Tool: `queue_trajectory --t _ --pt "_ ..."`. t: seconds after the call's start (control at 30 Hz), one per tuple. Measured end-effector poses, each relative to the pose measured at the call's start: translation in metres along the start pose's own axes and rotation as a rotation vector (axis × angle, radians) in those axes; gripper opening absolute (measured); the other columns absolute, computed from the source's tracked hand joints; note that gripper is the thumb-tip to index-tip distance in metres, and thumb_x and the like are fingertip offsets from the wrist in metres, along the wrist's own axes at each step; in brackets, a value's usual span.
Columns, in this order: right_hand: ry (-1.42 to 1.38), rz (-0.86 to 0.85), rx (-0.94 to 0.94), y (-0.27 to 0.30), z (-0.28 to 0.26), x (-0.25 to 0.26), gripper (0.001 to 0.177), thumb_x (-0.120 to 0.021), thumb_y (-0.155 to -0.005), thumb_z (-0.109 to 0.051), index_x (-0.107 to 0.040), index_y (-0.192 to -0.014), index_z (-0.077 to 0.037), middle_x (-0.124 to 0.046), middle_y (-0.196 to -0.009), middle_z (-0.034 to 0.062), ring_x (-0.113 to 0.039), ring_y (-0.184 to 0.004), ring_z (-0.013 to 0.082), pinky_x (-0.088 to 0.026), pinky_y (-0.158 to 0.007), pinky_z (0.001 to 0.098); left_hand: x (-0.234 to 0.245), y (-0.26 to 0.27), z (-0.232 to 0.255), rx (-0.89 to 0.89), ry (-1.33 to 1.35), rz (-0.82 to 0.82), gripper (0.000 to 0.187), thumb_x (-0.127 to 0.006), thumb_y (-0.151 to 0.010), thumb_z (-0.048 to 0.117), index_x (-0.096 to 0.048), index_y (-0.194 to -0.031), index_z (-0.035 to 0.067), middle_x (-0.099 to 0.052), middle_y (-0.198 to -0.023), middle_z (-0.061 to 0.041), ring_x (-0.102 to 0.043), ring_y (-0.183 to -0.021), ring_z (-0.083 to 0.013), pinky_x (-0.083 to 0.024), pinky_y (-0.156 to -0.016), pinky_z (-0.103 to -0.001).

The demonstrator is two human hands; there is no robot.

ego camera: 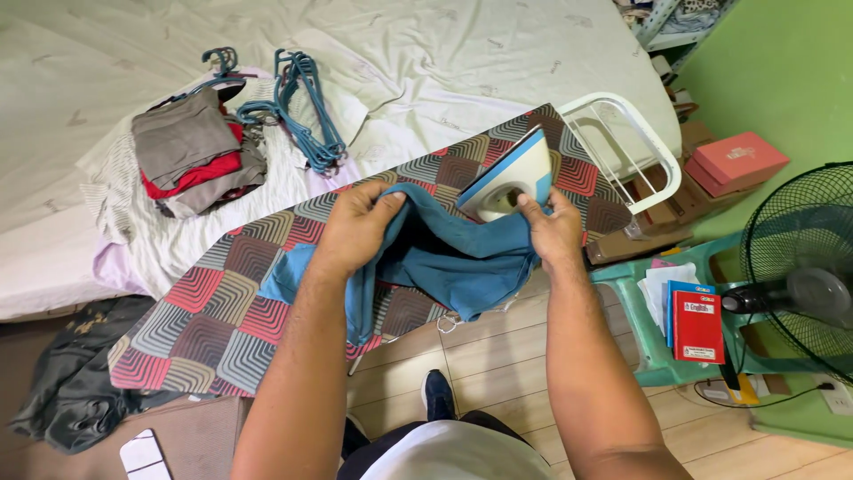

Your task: The person irons a green shirt on an ironing board, smoothing the fabric with a steam iron. After finishing, they hang the shirt on a hanger in a wardrobe. The person then irons a blue t-shirt, smoothing it out and using the iron to remove wrinkles.

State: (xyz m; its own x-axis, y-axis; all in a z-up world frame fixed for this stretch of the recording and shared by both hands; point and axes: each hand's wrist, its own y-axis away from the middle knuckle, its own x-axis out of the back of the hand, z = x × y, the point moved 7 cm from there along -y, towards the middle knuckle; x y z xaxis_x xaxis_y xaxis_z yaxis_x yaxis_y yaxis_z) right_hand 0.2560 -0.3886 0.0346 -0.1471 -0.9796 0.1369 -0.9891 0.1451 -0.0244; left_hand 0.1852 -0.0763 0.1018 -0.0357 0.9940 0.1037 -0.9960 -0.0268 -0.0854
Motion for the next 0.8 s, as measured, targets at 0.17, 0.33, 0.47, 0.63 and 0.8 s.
queue_trajectory --t 0.17,0.33,0.47,0.63,0.8 --pt "-0.048 0.195 0.102 -0.041 0.004 0.053 0.032 -0.077 -0.092 -0.015 -0.071 -0.122 -0.004 -0.072 -0.102 0.0031 -0.065 -0.088 0.0109 -0.054 -0.079 0.0266 -0.029 -0.020 0.018 -0.025 -0.030 -0.059 0.023 -0.064 -0.100 0.021 -0.074 -0.105 0.000 -0.071 -0.085 0.004 -0.059 -0.078 -0.0038 -0.052 -0.072 -0.023" --pt "0.026 0.291 0.116 -0.063 -0.003 0.082 0.030 -0.077 -0.096 -0.017 -0.071 -0.121 -0.002 -0.074 -0.101 0.0042 -0.064 -0.089 0.0120 -0.052 -0.081 0.0278 -0.044 -0.041 0.018 0.020 -0.060 -0.027 0.024 -0.064 -0.100 0.022 -0.074 -0.106 0.001 -0.069 -0.083 0.004 -0.057 -0.074 -0.0040 -0.050 -0.068 -0.023" --pt "0.141 0.337 0.113 -0.063 -0.006 0.083 0.035 -0.079 -0.094 -0.021 -0.070 -0.121 -0.001 -0.073 -0.103 0.0065 -0.065 -0.091 0.0143 -0.052 -0.084 0.0299 -0.045 -0.048 0.015 0.050 -0.046 0.006 0.024 -0.065 -0.100 0.021 -0.074 -0.105 0.000 -0.068 -0.081 0.002 -0.055 -0.072 -0.0051 -0.048 -0.065 -0.024" --pt "0.149 0.353 0.082 -0.063 -0.003 0.085 0.051 -0.082 -0.089 -0.027 -0.065 -0.130 -0.002 -0.072 -0.111 0.0091 -0.066 -0.097 0.0158 -0.052 -0.088 0.0310 -0.035 -0.043 0.016 0.055 0.000 0.061 0.022 -0.065 -0.098 0.020 -0.074 -0.106 0.001 -0.071 -0.082 0.004 -0.060 -0.073 -0.0032 -0.050 -0.067 -0.021" --pt "0.075 0.458 0.113 -0.054 0.022 0.096 0.083 -0.090 -0.089 -0.037 -0.041 -0.143 0.003 -0.062 -0.111 0.0143 -0.062 -0.100 0.0187 -0.050 -0.088 0.0321 -0.018 -0.034 0.013 0.035 0.043 0.108 0.020 -0.067 -0.098 0.019 -0.075 -0.101 0.001 -0.068 -0.080 0.003 -0.057 -0.071 -0.0040 -0.048 -0.065 -0.022"
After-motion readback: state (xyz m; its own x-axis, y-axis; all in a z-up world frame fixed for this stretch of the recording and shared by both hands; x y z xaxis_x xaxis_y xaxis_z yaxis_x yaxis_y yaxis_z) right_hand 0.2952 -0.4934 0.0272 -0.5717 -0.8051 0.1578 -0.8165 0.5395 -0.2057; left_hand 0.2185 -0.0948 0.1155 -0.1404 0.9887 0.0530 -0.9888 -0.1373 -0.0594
